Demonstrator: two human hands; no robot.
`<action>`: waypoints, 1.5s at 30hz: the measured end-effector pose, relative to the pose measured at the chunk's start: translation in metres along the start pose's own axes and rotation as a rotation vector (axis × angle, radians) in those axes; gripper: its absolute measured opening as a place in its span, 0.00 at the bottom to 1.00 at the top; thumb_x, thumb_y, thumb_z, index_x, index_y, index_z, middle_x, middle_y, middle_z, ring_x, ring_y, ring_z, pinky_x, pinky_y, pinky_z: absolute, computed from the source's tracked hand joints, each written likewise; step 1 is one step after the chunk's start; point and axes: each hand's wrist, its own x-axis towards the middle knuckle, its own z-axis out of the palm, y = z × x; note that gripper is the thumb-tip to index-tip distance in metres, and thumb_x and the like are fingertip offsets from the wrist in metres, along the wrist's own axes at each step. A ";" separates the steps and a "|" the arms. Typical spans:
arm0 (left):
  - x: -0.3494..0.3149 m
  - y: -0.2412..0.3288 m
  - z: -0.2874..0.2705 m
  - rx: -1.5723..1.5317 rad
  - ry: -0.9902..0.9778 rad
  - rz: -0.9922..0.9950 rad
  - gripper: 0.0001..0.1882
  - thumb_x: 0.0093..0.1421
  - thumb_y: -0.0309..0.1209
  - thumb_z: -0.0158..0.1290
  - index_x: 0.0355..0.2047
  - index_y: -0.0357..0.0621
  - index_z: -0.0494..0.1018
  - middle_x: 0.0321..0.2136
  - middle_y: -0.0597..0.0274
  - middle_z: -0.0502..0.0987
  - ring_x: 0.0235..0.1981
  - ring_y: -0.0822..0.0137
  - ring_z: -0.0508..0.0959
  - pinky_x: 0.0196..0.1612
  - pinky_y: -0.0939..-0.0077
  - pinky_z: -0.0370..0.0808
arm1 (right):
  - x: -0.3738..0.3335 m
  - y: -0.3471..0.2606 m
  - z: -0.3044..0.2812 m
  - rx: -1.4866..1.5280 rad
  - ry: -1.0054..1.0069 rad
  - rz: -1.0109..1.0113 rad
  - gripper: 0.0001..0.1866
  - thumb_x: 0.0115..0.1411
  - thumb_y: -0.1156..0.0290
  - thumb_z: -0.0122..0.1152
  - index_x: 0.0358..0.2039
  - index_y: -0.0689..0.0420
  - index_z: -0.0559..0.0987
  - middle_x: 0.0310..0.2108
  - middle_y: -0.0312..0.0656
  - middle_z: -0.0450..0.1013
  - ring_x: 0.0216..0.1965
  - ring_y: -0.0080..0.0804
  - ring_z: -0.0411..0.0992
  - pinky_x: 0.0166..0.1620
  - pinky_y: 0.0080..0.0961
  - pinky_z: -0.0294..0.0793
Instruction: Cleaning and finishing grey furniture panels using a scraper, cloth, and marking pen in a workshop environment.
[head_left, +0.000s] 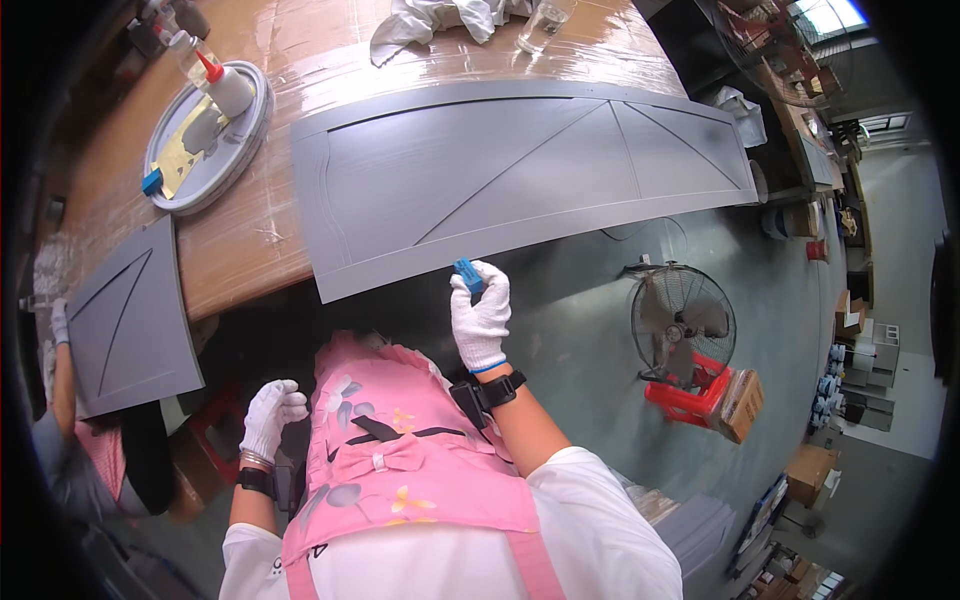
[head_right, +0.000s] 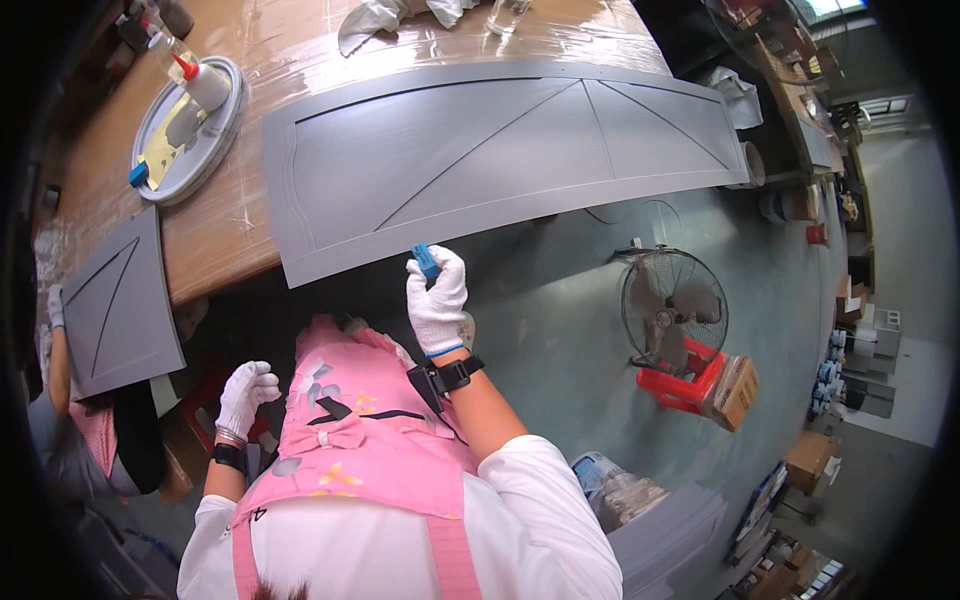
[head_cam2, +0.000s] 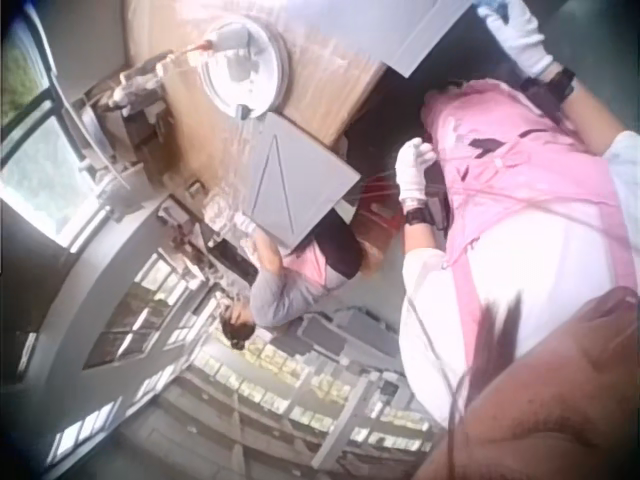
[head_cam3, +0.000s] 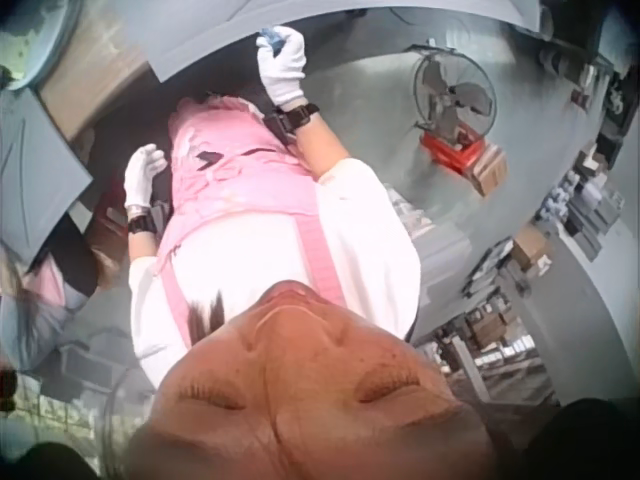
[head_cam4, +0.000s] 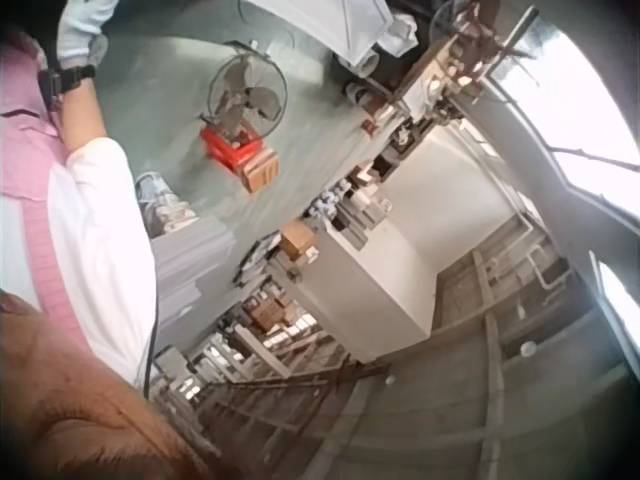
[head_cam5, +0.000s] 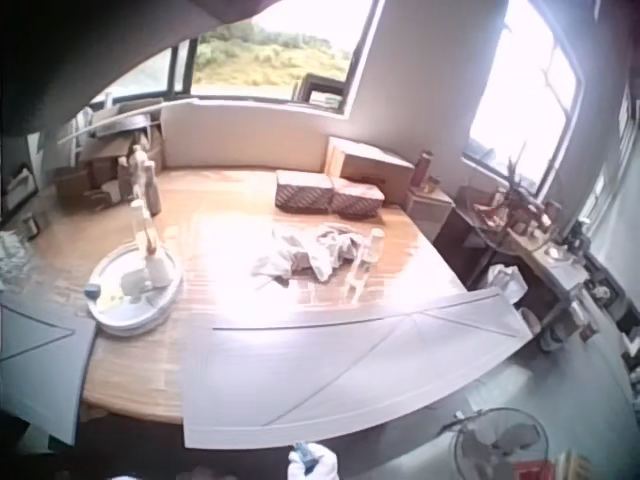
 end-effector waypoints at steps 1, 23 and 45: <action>0.001 0.006 -0.012 0.001 0.016 0.000 0.19 0.68 0.43 0.48 0.44 0.39 0.74 0.31 0.55 0.80 0.29 0.63 0.81 0.37 0.65 0.81 | 0.001 0.000 0.001 -0.026 0.082 0.049 0.17 0.58 0.74 0.65 0.45 0.60 0.69 0.42 0.44 0.71 0.41 0.34 0.73 0.48 0.29 0.74; 0.010 0.018 -0.090 0.009 -0.070 -0.060 0.17 0.69 0.41 0.48 0.45 0.39 0.73 0.33 0.55 0.80 0.31 0.64 0.82 0.39 0.68 0.81 | -0.075 -0.055 0.091 -0.051 -0.079 -0.053 0.17 0.58 0.74 0.66 0.44 0.58 0.69 0.41 0.44 0.71 0.39 0.34 0.73 0.45 0.30 0.74; 0.004 0.001 -0.107 -0.046 -0.028 -0.071 0.16 0.69 0.40 0.47 0.45 0.39 0.74 0.32 0.56 0.80 0.30 0.64 0.81 0.38 0.69 0.81 | -0.083 -0.066 0.109 -0.183 -0.181 -0.327 0.21 0.54 0.73 0.70 0.44 0.58 0.69 0.42 0.48 0.70 0.40 0.45 0.72 0.45 0.37 0.73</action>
